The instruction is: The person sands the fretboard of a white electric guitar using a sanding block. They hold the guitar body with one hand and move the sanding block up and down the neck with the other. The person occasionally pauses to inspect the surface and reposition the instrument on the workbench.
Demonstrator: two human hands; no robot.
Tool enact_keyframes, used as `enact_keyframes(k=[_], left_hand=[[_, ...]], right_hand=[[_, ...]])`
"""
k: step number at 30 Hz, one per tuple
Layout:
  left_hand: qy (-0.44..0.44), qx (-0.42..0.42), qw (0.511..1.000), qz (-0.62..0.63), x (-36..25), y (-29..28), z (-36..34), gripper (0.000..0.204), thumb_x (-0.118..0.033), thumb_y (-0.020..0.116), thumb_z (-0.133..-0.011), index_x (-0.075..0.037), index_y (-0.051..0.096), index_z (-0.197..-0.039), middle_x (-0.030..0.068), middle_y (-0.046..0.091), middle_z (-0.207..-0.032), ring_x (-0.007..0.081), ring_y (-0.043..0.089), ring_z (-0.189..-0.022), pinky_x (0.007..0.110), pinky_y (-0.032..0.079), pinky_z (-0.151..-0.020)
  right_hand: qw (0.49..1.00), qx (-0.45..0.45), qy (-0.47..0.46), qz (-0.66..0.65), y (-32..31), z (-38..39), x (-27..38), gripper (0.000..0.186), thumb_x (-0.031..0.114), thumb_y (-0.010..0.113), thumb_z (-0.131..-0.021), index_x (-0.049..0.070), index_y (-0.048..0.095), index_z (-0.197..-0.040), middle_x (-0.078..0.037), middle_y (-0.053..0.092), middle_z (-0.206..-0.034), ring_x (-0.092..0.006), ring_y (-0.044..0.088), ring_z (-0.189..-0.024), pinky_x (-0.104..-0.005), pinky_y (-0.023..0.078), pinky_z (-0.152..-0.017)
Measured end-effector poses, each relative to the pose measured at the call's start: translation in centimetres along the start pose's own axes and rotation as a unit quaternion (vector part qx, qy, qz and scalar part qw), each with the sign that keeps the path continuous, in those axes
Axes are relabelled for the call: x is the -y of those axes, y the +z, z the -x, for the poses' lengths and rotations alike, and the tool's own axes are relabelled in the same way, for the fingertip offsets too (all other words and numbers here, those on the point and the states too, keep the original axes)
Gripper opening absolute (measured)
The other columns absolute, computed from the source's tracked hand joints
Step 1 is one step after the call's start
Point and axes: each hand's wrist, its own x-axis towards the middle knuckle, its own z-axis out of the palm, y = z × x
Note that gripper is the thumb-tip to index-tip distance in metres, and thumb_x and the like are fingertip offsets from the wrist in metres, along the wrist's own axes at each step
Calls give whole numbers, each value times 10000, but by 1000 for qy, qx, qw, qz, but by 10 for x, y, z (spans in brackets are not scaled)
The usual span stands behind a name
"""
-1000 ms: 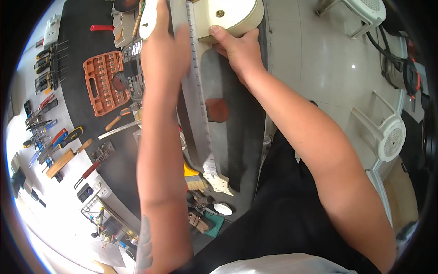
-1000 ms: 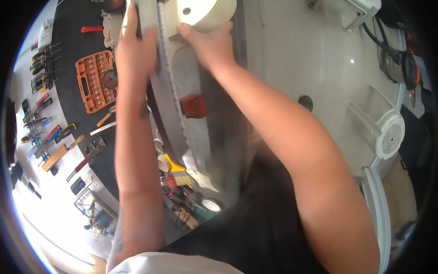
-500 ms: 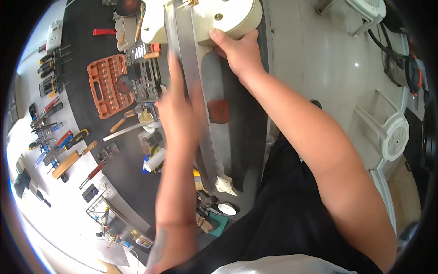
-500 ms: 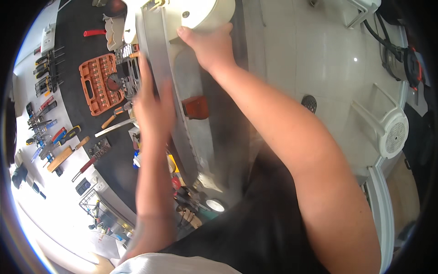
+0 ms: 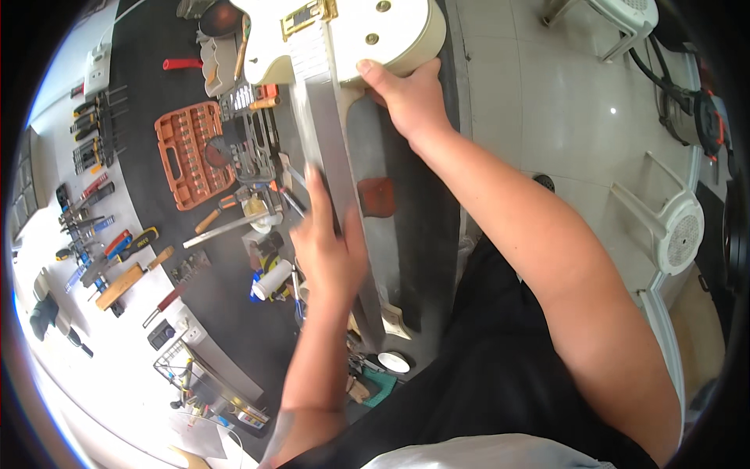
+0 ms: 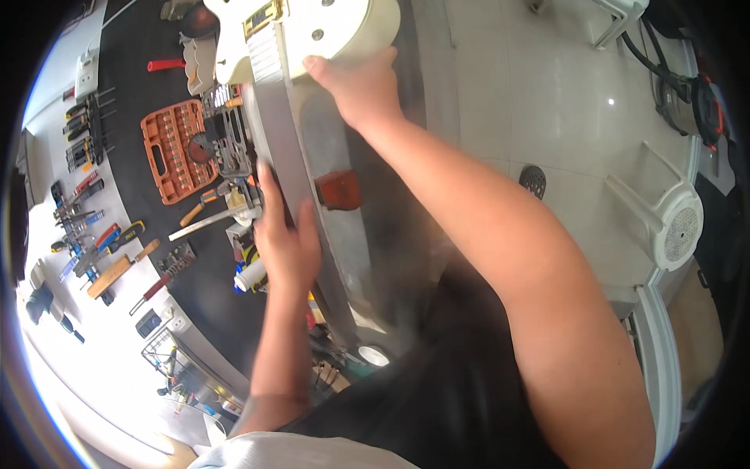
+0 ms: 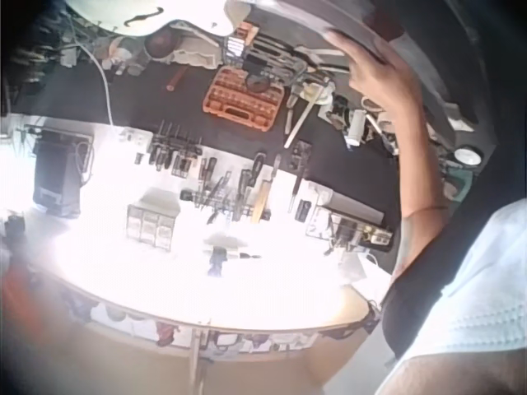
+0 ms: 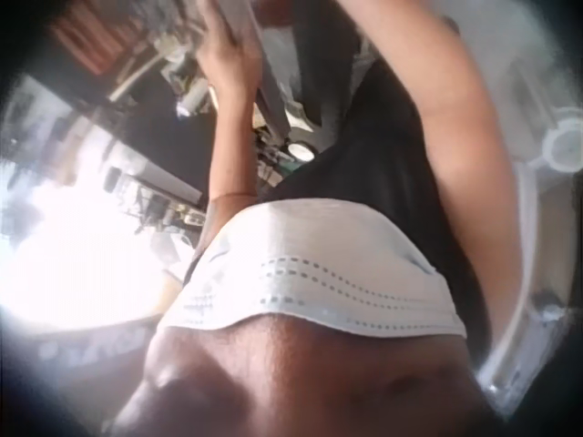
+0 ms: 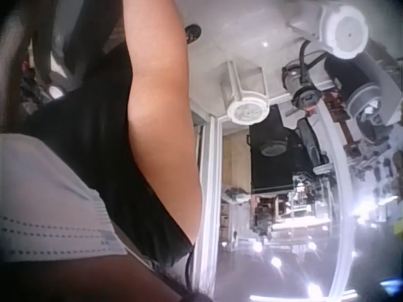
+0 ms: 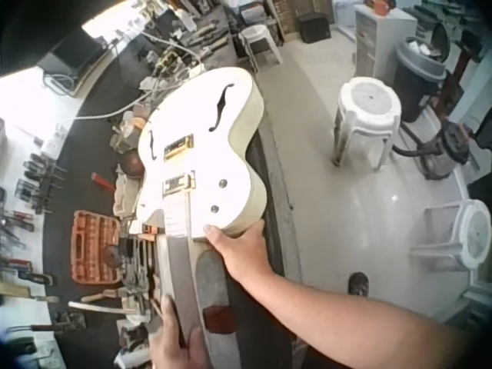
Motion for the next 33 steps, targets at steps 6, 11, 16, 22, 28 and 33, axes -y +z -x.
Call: enact_keyframes(k=[6,11,16,22,28,33], left_hand=[[-95,0,992,-78,3,-11,-124,708,-257,626,-1023,-74,428,-1678,280,775,-892,483,767,-873,541,592,-818],[-50,9,998,-40,2,-6,-57,784,-166,675,-997,-72,373,-1714,301,782,-944,463,781,-853,500,609,-793],[-4,-23,1000,9,21,-2,0,813,-92,699,-984,-51,359,-1722,267,762,-893,423,762,-747,469,588,-708],[-85,6,996,1,20,-18,-129,715,-257,616,-1038,-124,402,-1707,197,732,-729,372,738,-653,491,588,-697],[38,-45,998,16,43,-2,15,862,-51,696,-965,-119,332,-1743,272,789,-964,440,783,-846,491,597,-787],[-113,0,994,-12,28,-19,-116,738,-235,694,-1018,-149,418,-1697,257,765,-889,462,758,-834,522,585,-795]], right_hand=[[998,3,59,-21,17,12,12,1057,508,922,-856,-180,348,-1417,-307,622,-1371,-321,680,-1265,-408,580,-1063],[999,12,34,-37,1,-2,-1,928,447,893,-929,-132,384,-1445,-254,576,-1394,-314,669,-1284,-464,601,-1100],[1000,4,4,-2,6,2,-5,1007,461,914,-900,-111,301,-1458,-259,546,-1425,-315,673,-1270,-462,623,-1060],[997,20,61,-32,12,12,6,973,428,888,-937,-119,293,-1477,-285,557,-1424,-332,704,-1237,-469,624,-1056],[1000,19,-1,-8,5,0,1,974,427,891,-936,-97,296,-1501,-269,560,-1428,-329,698,-1240,-473,612,-1077],[999,30,35,-29,11,4,2,951,494,885,-920,-129,419,-1468,-283,618,-1380,-349,715,-1225,-502,600,-1086]])
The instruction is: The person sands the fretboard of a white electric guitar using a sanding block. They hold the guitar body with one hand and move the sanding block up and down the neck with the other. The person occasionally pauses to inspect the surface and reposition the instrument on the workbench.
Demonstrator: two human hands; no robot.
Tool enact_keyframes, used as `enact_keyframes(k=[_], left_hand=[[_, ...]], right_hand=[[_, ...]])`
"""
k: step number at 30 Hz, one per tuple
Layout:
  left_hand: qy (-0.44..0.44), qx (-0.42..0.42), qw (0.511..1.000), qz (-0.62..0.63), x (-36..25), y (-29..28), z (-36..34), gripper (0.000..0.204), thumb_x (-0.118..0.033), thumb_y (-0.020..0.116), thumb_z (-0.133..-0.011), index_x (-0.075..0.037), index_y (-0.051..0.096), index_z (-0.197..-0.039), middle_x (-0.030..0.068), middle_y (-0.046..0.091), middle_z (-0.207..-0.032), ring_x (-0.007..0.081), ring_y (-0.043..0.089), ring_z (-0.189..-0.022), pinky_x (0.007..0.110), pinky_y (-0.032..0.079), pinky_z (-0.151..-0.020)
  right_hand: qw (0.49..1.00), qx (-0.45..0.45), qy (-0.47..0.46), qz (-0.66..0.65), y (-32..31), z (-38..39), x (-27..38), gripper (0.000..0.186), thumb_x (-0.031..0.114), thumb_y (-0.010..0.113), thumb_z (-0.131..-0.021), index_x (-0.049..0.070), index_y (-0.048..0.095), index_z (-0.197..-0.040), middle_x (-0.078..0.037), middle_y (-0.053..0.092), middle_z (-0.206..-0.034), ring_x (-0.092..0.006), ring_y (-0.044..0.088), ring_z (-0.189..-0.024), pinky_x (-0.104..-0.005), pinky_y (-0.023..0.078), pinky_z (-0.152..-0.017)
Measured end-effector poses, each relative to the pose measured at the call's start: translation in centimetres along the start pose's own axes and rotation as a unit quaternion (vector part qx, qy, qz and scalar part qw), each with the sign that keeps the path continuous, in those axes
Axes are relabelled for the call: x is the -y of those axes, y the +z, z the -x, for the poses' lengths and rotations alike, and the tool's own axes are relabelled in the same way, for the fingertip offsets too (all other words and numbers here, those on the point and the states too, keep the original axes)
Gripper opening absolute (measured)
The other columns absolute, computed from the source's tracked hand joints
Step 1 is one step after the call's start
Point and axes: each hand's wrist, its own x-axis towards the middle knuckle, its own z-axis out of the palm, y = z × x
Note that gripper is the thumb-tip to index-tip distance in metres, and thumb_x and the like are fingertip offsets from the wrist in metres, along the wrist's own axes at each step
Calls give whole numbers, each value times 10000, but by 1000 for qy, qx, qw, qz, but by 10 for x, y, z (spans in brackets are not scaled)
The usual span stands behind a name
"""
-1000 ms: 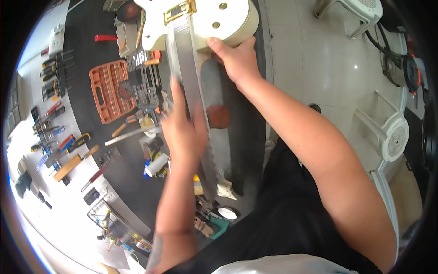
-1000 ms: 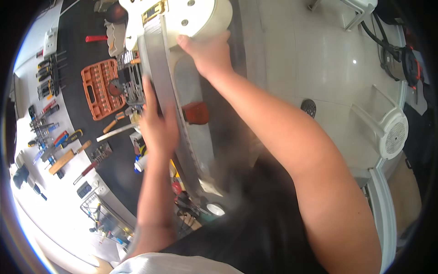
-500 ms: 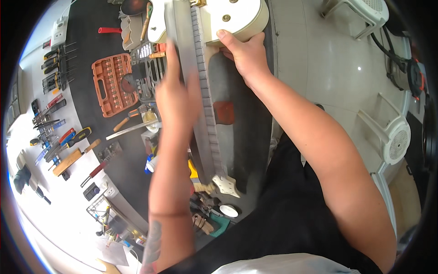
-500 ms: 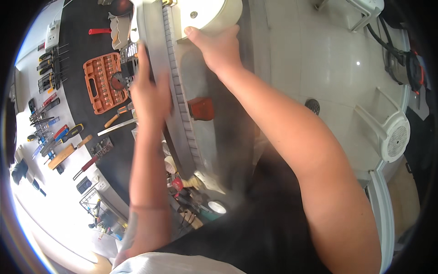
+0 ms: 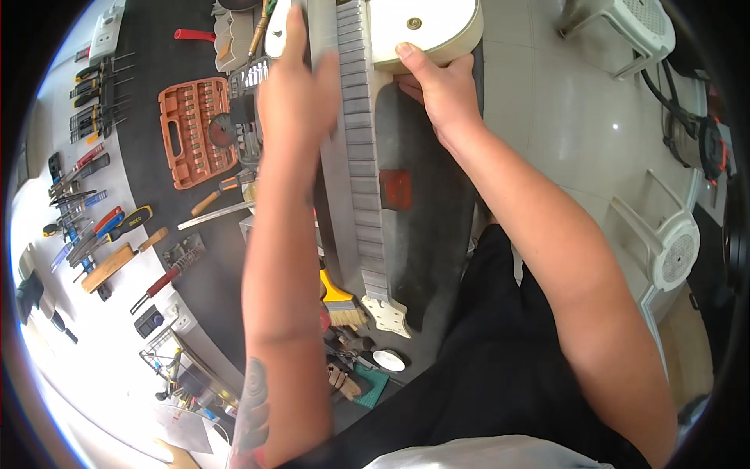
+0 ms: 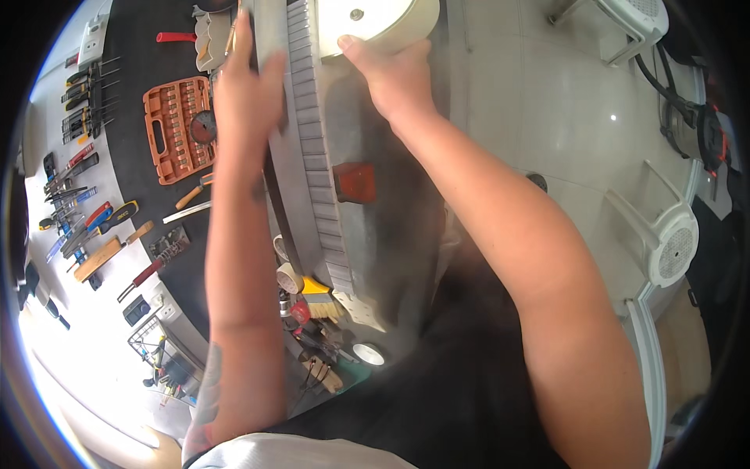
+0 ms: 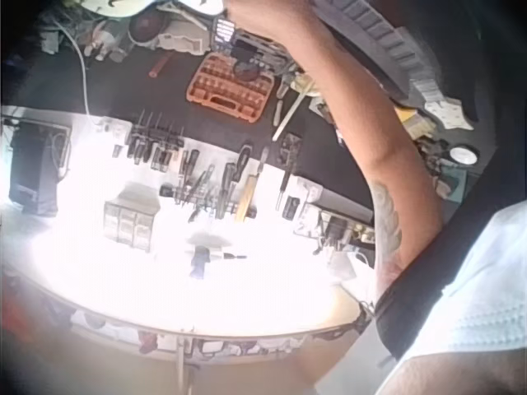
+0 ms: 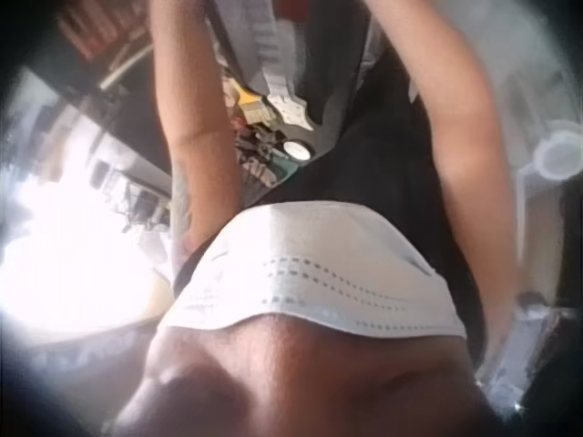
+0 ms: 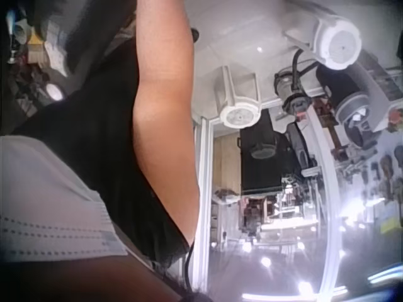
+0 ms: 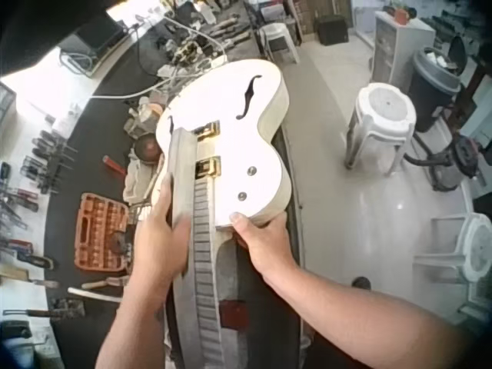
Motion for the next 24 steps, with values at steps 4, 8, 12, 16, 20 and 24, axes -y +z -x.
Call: enact_keyframes(k=[4,8,12,16,20,24], left_hand=[[48,-15,999,-12,19,7,33,768,-191,695,-1014,-125,386,-1714,275,787,-967,454,778,-893,508,597,-834],[73,0,996,43,34,7,135,854,-64,704,-972,-86,329,-1739,299,787,-1087,458,783,-889,506,605,-855],[54,-9,998,16,18,8,52,819,-90,706,-976,-87,362,-1719,247,760,-839,446,752,-768,529,586,-769],[-19,-2,999,50,-10,-12,1,728,-131,651,-1013,-62,414,-1697,348,720,-1090,463,738,-1013,486,567,-909],[45,9,998,33,35,8,109,843,-109,715,-976,-106,351,-1737,225,729,-760,444,734,-720,515,582,-729],[73,-7,996,45,42,9,128,885,-73,727,-939,-94,345,-1737,268,743,-836,454,751,-768,524,594,-734]], right_hand=[[999,-6,10,-30,1,5,12,731,412,876,-910,-107,608,-1350,-197,672,-1351,-233,653,-1246,-415,538,-1045],[998,-8,-54,-18,-3,2,4,795,450,861,-935,-113,554,-1404,-238,674,-1326,-302,721,-1169,-463,590,-1050],[997,49,-53,-40,-7,-1,6,848,486,856,-942,-127,531,-1430,-261,674,-1309,-330,755,-1117,-476,625,-1047],[999,-11,-2,-43,2,0,1,640,408,856,-942,-93,662,-1290,-158,732,-1198,-249,708,-1108,-435,563,-1024],[999,13,-21,-37,-8,-1,8,607,410,853,-949,-77,691,-1274,-127,741,-1199,-209,686,-1106,-419,542,-1018],[996,-4,-63,-58,-1,3,6,599,402,851,-949,-73,701,-1281,-121,749,-1186,-192,676,-1066,-409,540,-969]])
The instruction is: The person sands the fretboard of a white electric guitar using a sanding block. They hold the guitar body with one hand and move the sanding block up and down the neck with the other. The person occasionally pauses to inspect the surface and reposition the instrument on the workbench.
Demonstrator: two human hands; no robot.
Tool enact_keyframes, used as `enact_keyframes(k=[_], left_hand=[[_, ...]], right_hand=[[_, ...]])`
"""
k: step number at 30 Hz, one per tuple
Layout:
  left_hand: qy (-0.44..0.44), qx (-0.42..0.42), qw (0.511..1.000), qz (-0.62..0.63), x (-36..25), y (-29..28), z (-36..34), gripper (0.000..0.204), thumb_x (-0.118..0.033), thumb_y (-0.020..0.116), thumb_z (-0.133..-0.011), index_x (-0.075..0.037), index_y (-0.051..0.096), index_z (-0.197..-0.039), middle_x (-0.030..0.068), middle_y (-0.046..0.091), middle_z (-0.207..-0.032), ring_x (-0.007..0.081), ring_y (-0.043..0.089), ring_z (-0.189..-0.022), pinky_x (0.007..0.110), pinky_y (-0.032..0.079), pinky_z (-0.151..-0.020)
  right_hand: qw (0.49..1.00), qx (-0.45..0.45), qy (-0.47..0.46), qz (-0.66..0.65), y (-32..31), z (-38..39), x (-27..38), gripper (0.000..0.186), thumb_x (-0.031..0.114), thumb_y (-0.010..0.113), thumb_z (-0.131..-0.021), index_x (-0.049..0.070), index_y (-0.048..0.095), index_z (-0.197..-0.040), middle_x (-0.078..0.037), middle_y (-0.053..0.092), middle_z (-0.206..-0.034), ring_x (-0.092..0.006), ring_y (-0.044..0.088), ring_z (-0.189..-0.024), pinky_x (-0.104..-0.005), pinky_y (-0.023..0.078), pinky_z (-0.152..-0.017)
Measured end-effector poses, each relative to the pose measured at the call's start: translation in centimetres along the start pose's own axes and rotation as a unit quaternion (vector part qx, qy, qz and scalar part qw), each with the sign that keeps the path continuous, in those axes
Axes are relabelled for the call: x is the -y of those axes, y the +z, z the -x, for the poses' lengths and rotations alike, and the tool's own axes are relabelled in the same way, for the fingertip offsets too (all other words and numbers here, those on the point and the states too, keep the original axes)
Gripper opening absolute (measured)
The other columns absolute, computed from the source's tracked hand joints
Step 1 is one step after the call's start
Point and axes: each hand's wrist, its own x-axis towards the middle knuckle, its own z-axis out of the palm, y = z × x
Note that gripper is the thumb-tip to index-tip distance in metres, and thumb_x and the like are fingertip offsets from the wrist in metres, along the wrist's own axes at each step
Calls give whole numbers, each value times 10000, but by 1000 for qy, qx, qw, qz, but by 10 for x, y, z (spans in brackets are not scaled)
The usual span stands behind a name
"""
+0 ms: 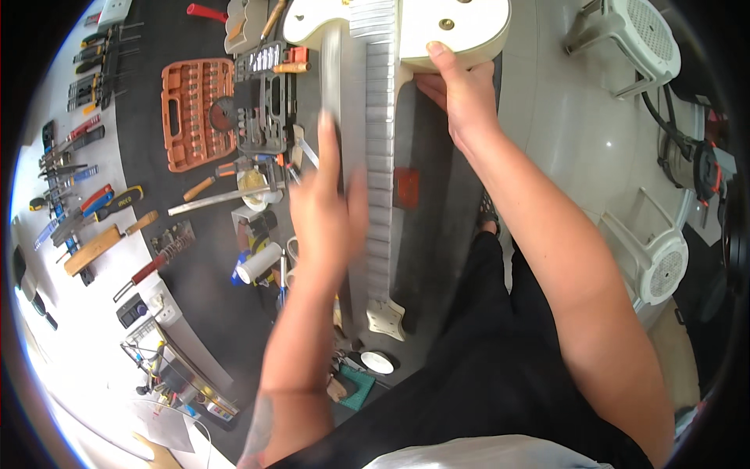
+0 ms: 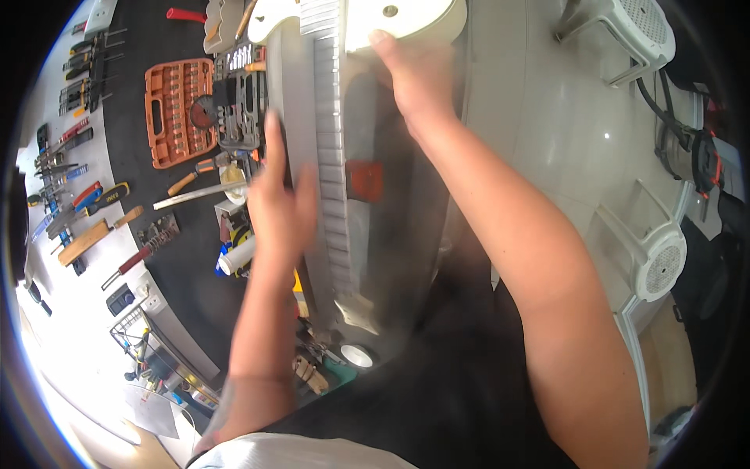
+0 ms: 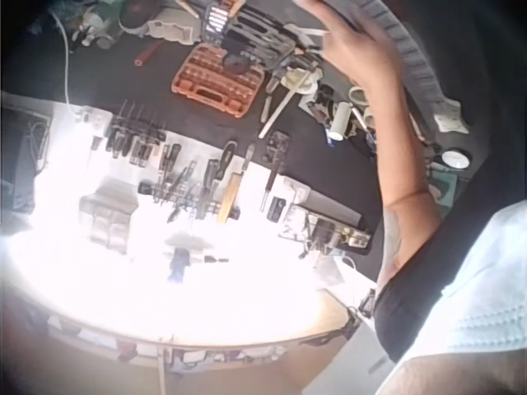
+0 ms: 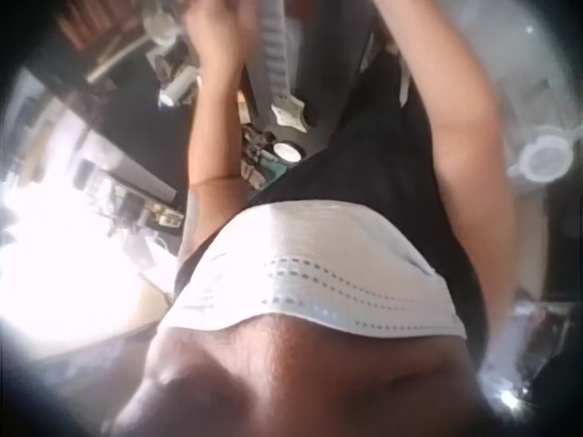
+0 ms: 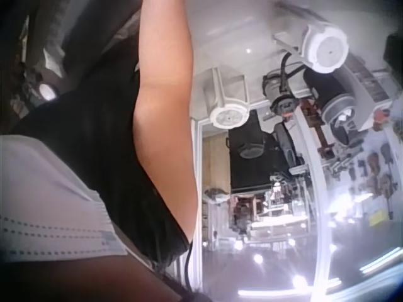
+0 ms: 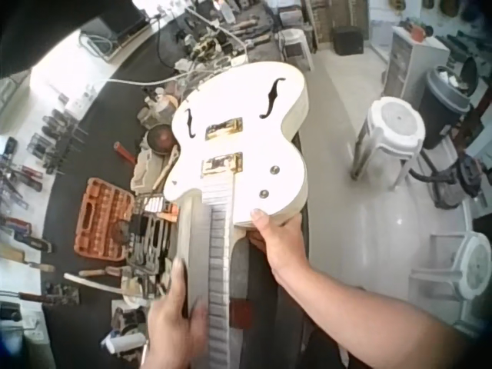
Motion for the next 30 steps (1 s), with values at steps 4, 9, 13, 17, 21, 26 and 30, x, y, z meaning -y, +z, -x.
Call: enact_keyframes(k=[4,9,13,17,21,26,30], left_hand=[[-93,28,993,-63,-6,-11,-135,723,-248,716,-1003,-157,474,-1678,250,742,-836,354,753,-723,466,578,-746],[-105,49,993,4,-11,-4,-64,759,-192,696,-1010,-137,407,-1709,269,774,-911,459,759,-814,502,606,-795],[50,-20,999,-7,8,0,30,860,-75,712,-972,-123,339,-1745,269,780,-955,432,760,-738,486,604,-721],[-56,18,997,-41,-17,-1,-98,764,-176,692,-1008,-125,388,-1708,246,746,-835,429,742,-723,509,594,-739],[-104,28,994,15,-37,-19,-125,729,-186,671,-1019,-138,413,-1699,264,712,-926,457,716,-871,507,569,-828],[-1,21,1000,9,0,-4,29,844,-46,690,-960,-66,338,-1727,308,723,-1211,435,770,-1033,483,596,-943],[-55,11,998,12,-5,0,-41,857,-81,714,-958,-133,359,-1736,315,778,-1161,466,786,-1014,509,622,-903]], right_hand=[[998,52,36,12,9,2,2,752,470,843,-946,-82,595,-1394,-206,691,-1290,-286,709,-1139,-444,578,-1043],[998,45,44,27,-9,-6,-6,853,510,843,-941,-98,533,-1453,-249,669,-1334,-333,733,-1166,-468,601,-1083],[999,30,-12,27,-5,-7,-9,841,505,839,-949,-87,533,-1462,-237,681,-1317,-328,747,-1132,-472,615,-1053],[999,46,10,28,-5,-3,-5,802,495,831,-959,-73,555,-1453,-232,688,-1308,-323,756,-1095,-473,622,-1039],[998,14,44,37,-3,-4,-15,783,489,825,-966,-71,567,-1448,-231,692,-1310,-321,758,-1098,-472,619,-1042],[998,44,-3,38,-10,-8,-6,788,491,833,-961,-59,563,-1456,-228,696,-1315,-321,753,-1140,-492,603,-1062],[998,51,11,29,-9,1,-7,810,488,842,-956,-57,541,-1474,-239,682,-1345,-337,749,-1157,-506,595,-1077]])
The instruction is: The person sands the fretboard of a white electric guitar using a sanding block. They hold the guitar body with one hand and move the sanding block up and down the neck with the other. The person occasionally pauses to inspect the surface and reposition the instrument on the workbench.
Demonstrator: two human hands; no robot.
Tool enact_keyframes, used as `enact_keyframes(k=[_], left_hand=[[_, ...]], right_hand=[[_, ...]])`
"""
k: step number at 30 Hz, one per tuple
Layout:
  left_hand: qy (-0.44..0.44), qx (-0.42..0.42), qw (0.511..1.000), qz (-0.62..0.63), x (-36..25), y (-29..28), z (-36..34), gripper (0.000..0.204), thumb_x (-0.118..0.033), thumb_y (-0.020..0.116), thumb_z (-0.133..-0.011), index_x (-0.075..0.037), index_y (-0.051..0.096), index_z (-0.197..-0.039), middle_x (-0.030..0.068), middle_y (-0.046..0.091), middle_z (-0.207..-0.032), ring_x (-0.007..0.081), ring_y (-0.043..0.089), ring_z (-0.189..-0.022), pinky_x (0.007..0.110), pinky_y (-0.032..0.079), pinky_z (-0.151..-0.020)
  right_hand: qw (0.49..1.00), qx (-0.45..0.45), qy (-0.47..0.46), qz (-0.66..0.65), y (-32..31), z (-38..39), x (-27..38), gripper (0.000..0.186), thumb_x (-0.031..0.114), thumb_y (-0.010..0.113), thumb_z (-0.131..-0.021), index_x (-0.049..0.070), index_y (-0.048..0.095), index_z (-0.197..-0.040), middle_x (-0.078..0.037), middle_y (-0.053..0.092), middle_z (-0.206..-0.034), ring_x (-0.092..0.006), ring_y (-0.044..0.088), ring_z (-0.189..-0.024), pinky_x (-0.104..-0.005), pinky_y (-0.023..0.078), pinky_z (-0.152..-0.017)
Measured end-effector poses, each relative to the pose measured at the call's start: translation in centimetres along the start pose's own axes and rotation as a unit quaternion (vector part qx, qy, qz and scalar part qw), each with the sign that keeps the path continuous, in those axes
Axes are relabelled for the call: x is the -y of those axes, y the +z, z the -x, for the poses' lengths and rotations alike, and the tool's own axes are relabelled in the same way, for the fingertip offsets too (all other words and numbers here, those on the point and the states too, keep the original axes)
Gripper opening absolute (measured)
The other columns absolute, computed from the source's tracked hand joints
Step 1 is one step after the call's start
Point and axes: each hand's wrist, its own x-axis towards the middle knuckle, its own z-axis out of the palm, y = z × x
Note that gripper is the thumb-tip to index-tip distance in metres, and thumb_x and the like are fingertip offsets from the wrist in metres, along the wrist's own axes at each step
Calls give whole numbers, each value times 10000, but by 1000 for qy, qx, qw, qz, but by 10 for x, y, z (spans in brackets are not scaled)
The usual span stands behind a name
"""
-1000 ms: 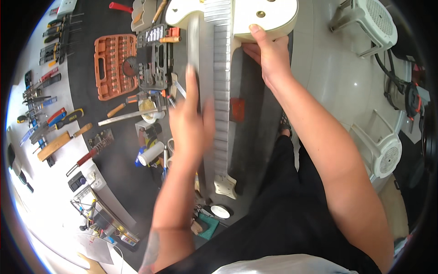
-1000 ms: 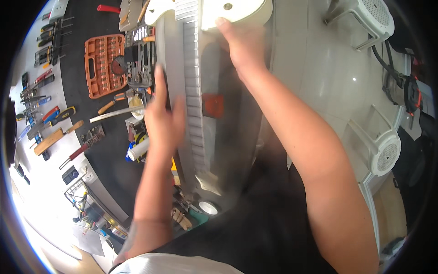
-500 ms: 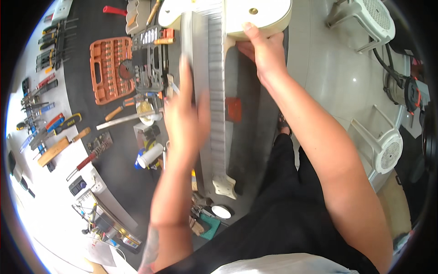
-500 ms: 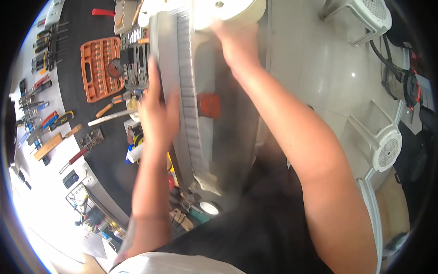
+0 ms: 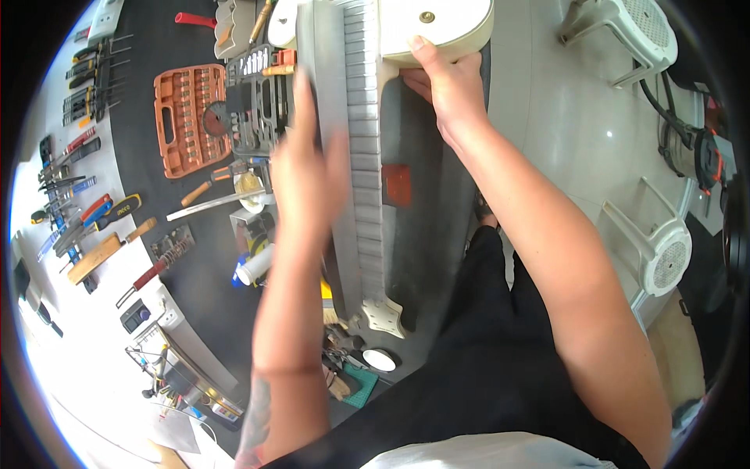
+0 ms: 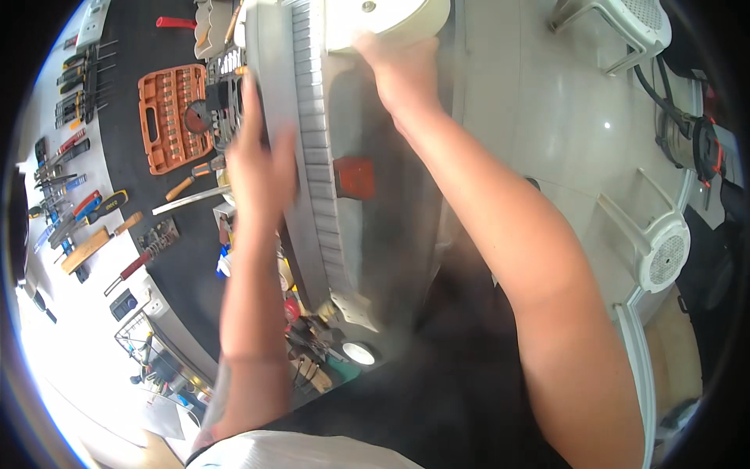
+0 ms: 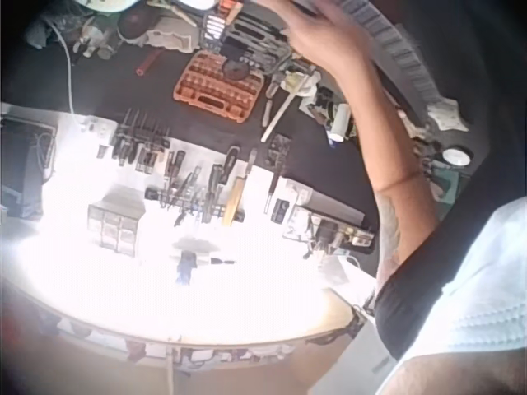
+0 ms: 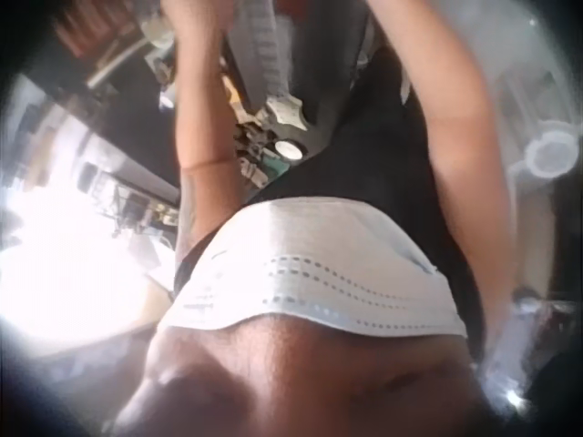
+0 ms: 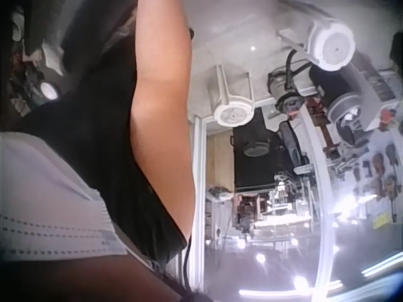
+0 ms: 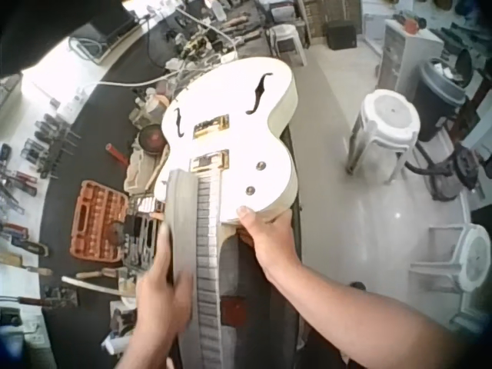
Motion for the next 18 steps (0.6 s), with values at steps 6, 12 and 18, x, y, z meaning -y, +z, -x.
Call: enact_keyframes(k=[6,12,18], left_hand=[[-56,12,998,20,-53,-27,-55,754,-134,666,-1012,-141,392,-1715,319,741,-1218,477,740,-1102,496,585,-940],[60,15,998,-3,5,-4,61,853,-44,702,-963,-44,333,-1731,317,782,-1066,445,798,-966,476,622,-872],[-35,6,999,2,-67,-27,-91,735,-115,653,-1015,-84,407,-1706,318,718,-1193,454,732,-1067,473,572,-917]], right_hand=[[998,-42,51,-12,6,-1,6,690,408,865,-915,-67,655,-1370,-173,724,-1323,-236,680,-1219,-431,546,-1013],[998,-58,-18,4,7,-5,0,744,429,874,-913,-78,614,-1391,-163,699,-1339,-262,665,-1237,-434,531,-1080],[999,-33,22,5,13,-4,4,841,481,858,-947,-108,528,-1449,-259,670,-1341,-342,746,-1157,-498,611,-1057]])
